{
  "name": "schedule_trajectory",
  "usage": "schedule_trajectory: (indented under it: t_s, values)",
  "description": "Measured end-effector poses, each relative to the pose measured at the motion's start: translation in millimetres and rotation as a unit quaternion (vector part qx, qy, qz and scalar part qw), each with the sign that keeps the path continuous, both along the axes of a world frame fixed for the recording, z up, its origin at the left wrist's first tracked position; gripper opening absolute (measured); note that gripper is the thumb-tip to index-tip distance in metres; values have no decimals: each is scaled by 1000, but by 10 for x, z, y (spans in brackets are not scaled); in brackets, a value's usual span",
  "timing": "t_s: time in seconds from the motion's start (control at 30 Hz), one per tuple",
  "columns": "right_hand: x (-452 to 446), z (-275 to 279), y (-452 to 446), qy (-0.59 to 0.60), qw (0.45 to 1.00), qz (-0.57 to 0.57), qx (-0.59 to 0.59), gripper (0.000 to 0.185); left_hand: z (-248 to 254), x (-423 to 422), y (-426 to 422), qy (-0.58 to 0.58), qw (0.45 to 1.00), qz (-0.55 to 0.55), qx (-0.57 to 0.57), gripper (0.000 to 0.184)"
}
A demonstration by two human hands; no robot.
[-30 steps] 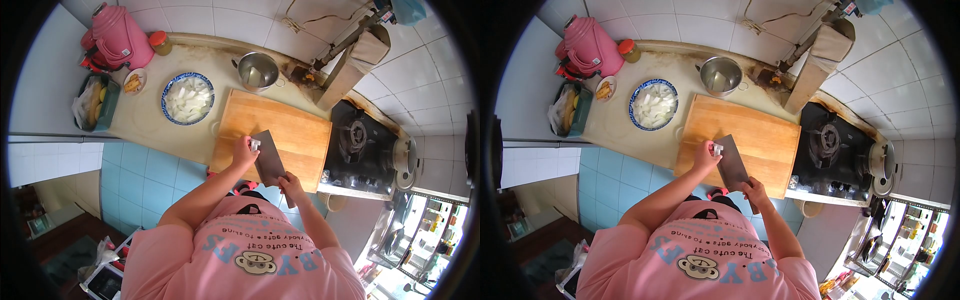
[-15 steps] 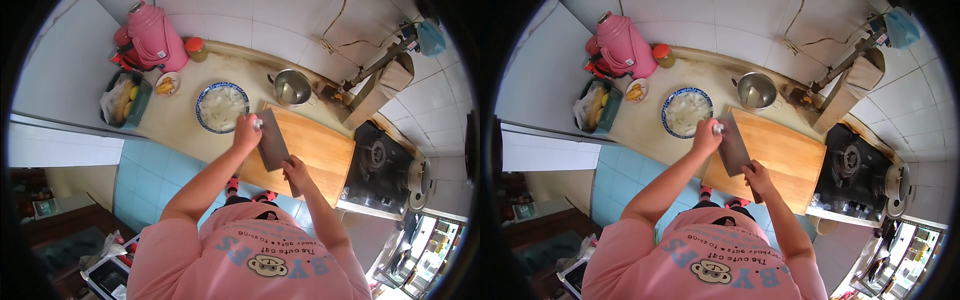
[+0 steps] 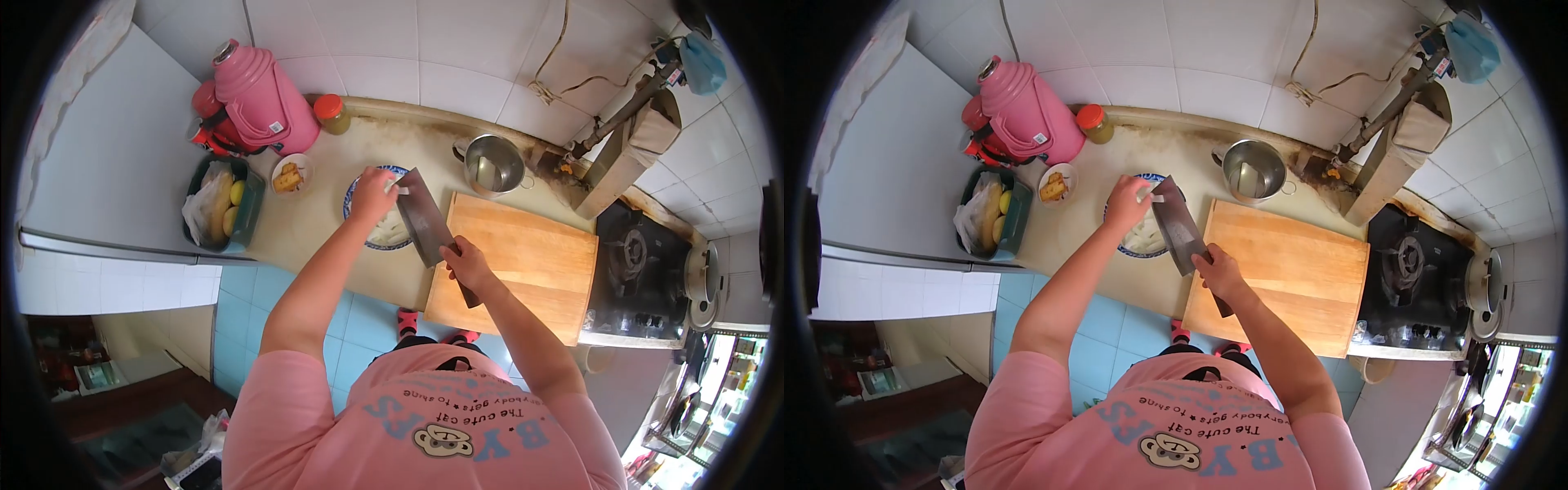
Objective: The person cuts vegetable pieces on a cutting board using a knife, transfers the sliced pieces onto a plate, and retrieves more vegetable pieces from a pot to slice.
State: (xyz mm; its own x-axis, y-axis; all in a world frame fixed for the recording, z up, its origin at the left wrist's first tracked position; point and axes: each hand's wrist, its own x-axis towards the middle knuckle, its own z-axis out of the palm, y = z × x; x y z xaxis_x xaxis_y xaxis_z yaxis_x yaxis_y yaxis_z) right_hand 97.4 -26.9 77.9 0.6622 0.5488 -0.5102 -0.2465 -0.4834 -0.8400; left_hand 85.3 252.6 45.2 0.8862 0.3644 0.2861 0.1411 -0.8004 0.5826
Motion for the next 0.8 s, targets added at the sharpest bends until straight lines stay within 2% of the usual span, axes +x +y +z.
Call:
schedule_trajectory:
  t_s: [0.07,0.13,0.17,0.27,0.4,0.47,0.5,0.63,0.67,0.73,0.77,0.8]
  values:
    - [-37,-18,38,1,1000,-1,-13,32,74,17,-90,-26,998,-43,26,13]
    - [-98,7,67,10,1000,-6,10,33,8,96,-95,31,998,-18,54,8]
    - [-130,77,69,13,1000,-17,-3,34,-19,111,-56,21,998,-2,63,7]
    - [-144,93,9,21,999,-28,-16,33,-233,103,189,80,993,24,85,12]
    - [-258,166,-231,10,997,-78,0,30,77,320,183,61,994,30,91,20]
    - [-356,73,-485,42,986,-144,73,25,203,612,112,-42,993,-65,94,25]
    - [-403,98,-599,39,985,-153,73,25,269,784,-6,-50,991,-103,66,26]
    - [-602,281,-1019,48,958,-262,108,20,420,1515,-696,34,968,-244,-38,25]
    - [-648,303,-1102,45,950,-289,109,19,365,1681,-851,59,957,-281,-29,24]
    - [-719,336,-1239,42,944,-310,107,17,242,1947,-1087,127,932,-331,69,23]
    - [-760,332,-1304,47,937,-328,107,16,193,2033,-1145,123,931,-336,71,23]
    - [-801,330,-1354,52,931,-346,106,16,149,2110,-1199,158,901,-372,156,21]
